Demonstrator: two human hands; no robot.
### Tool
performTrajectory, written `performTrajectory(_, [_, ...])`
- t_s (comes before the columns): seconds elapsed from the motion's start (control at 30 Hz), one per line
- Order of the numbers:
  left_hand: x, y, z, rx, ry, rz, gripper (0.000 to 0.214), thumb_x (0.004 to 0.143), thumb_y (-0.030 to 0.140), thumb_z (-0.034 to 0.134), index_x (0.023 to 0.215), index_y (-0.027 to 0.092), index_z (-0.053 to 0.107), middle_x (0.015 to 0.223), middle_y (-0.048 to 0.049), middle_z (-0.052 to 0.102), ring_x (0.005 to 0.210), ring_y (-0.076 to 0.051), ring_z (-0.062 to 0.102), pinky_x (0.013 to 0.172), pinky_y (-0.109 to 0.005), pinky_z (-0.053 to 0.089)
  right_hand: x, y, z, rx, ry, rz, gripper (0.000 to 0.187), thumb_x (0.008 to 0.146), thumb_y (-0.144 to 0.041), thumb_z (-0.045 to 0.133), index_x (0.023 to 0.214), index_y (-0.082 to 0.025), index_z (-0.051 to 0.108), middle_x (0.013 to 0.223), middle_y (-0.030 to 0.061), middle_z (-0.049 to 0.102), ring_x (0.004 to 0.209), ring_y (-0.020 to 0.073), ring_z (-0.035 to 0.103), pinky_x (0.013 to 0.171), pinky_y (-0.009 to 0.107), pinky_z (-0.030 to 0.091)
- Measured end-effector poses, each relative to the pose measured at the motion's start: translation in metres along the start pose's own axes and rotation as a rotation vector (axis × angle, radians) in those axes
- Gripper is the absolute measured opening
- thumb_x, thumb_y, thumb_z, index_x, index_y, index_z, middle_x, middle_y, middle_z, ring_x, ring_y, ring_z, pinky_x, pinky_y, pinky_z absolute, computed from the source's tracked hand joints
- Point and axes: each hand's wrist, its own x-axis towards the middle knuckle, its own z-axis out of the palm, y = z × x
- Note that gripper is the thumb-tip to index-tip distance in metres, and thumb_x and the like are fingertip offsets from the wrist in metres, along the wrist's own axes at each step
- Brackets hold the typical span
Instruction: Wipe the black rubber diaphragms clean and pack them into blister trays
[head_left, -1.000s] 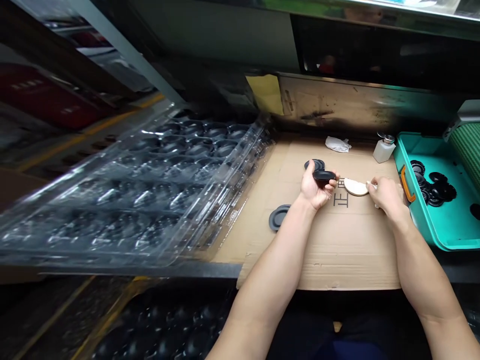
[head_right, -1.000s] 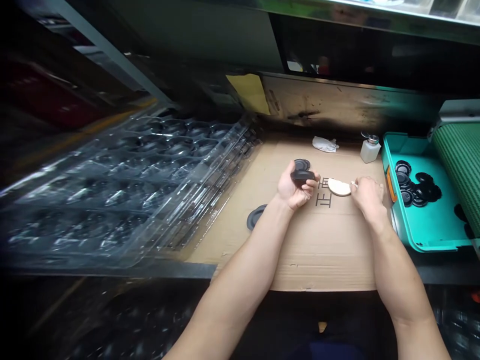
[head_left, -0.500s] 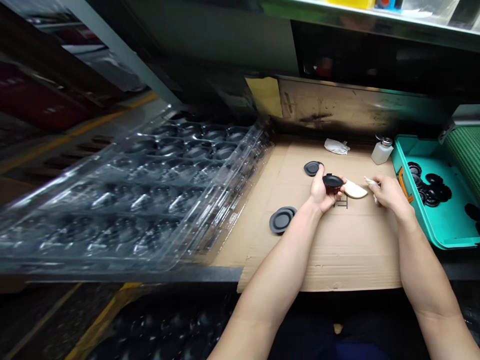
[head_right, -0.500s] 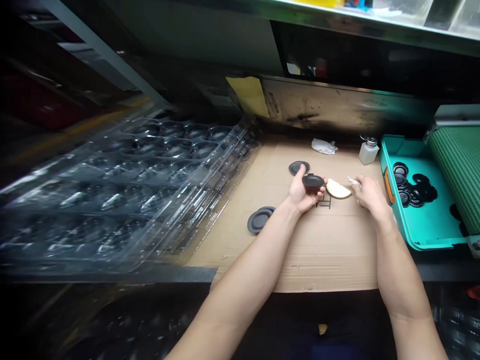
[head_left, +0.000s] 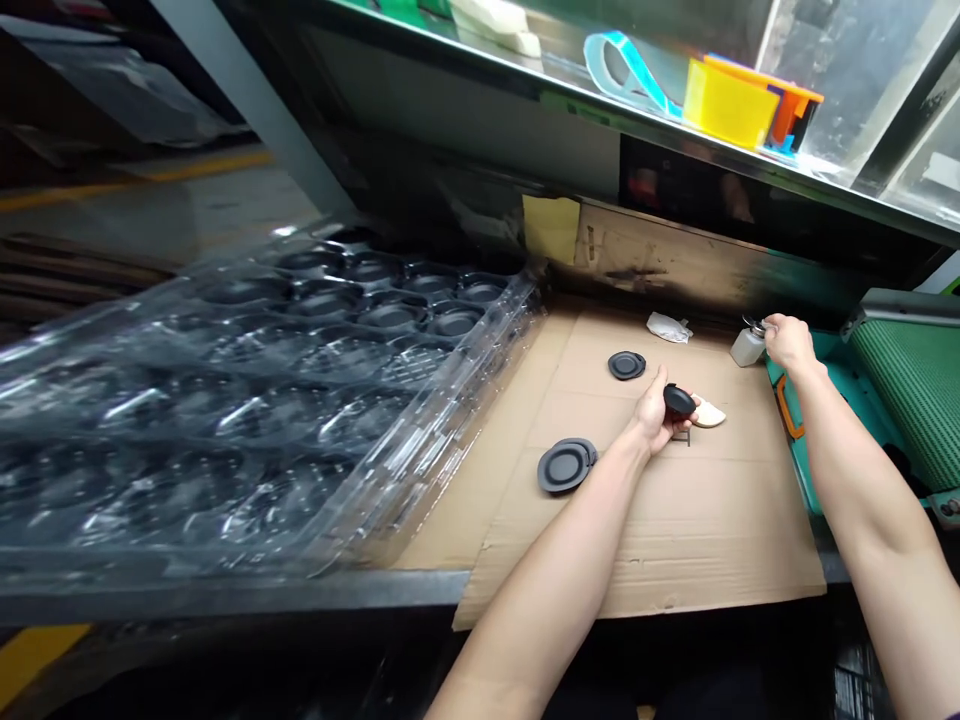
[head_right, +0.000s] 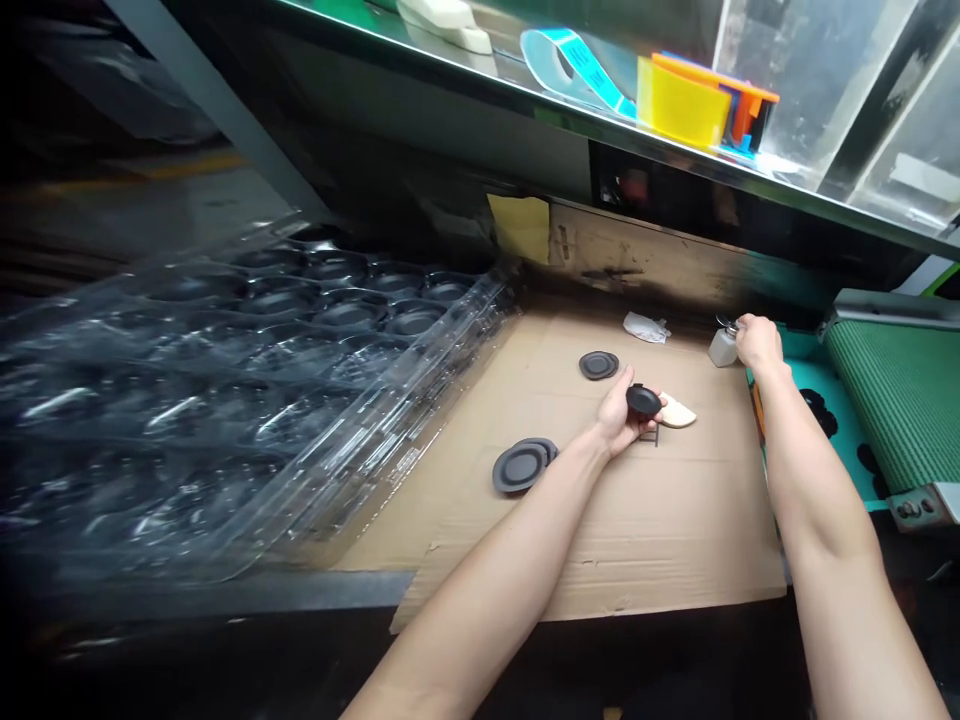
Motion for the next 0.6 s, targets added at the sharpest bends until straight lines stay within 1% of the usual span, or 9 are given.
performTrajectory(0.1, [0.0,0.0,0.0,-0.004,-0.014,0.003,0.063,0.099,0.07,0.04,0.088,0.013,0.062,0.073,-0.0123,0.07,0.048,-0.017,0.063,0.039,-0.024,0.046,0.009,0.005,0.001,-0.036,-0.092,-0.026,0.041,0.093,-0.02,0.049,0.123,-0.022,0.077,0.115,0.0132,0.076,0.11,0.0304,0.07,0.092,0.037,0.053])
performTrajectory(0.23, [-0.001,0.001,0.002,0.019,-0.004,-0.006,0.065,0.098,0.073,0.04,0.091,0.012,0.062,0.075,-0.0118,0.071,0.049,-0.017,0.065,0.04,-0.025,0.049,0.016,0.007,0.002,-0.037,-0.103,-0.015,0.041,0.091,-0.02,0.052,0.123,-0.022,0.078,0.112,0.0142,0.076,0.107,0.0285,0.07,0.091,0.035,0.053])
performTrajectory(0.33, [-0.002,0.001,0.003,0.049,0.009,-0.007,0.067,0.095,0.077,0.043,0.099,0.013,0.062,0.082,-0.012,0.073,0.057,-0.021,0.072,0.047,-0.028,0.056,0.018,0.007,-0.001,-0.024,-0.097,-0.002,0.039,0.091,-0.021,0.055,0.124,-0.021,0.077,0.114,0.0156,0.076,0.107,0.0281,0.07,0.091,0.035,0.052])
performTrajectory(0.4, [-0.001,0.0,0.002,0.045,0.02,0.019,0.066,0.092,0.078,0.049,0.106,0.015,0.061,0.085,-0.0121,0.073,0.064,-0.024,0.076,0.052,-0.03,0.059,0.019,0.007,-0.004,-0.014,-0.113,0.01,0.038,0.091,-0.022,0.056,0.124,-0.022,0.077,0.115,0.0154,0.075,0.107,0.0282,0.07,0.092,0.036,0.052])
performTrajectory(0.47, [0.0,0.0,0.001,0.02,0.028,0.07,0.064,0.09,0.078,0.052,0.11,0.017,0.058,0.086,-0.012,0.073,0.069,-0.026,0.078,0.052,-0.028,0.058,0.018,0.006,-0.007,-0.01,-0.126,0.045,0.038,0.091,-0.022,0.058,0.123,-0.024,0.077,0.117,0.0149,0.075,0.108,0.029,0.069,0.092,0.037,0.052])
performTrajectory(0.5, [0.0,0.0,0.001,0.008,0.034,0.101,0.063,0.09,0.078,0.053,0.111,0.018,0.057,0.085,-0.0118,0.073,0.07,-0.026,0.078,0.052,-0.026,0.056,0.016,0.005,-0.01,-0.003,-0.103,0.074,0.038,0.09,-0.023,0.058,0.123,-0.025,0.077,0.118,0.0146,0.075,0.109,0.0296,0.069,0.092,0.039,0.052])
performTrajectory(0.53, [0.0,0.0,0.001,0.0,0.041,0.127,0.062,0.09,0.077,0.054,0.111,0.019,0.056,0.085,-0.0115,0.073,0.07,-0.026,0.078,0.051,-0.025,0.055,0.013,0.003,-0.012,0.016,-0.051,0.098,0.038,0.09,-0.024,0.058,0.123,-0.026,0.076,0.119,0.0142,0.075,0.11,0.03,0.069,0.094,0.04,0.052])
performTrajectory(0.6, [-0.001,0.002,0.002,-0.004,0.051,0.151,0.06,0.091,0.076,0.053,0.108,0.019,0.055,0.085,-0.011,0.072,0.068,-0.025,0.077,0.048,-0.023,0.052,0.003,-0.003,-0.013,0.11,0.109,0.113,0.037,0.092,-0.027,0.055,0.124,-0.025,0.075,0.12,0.0134,0.074,0.113,0.0294,0.067,0.097,0.04,0.051])
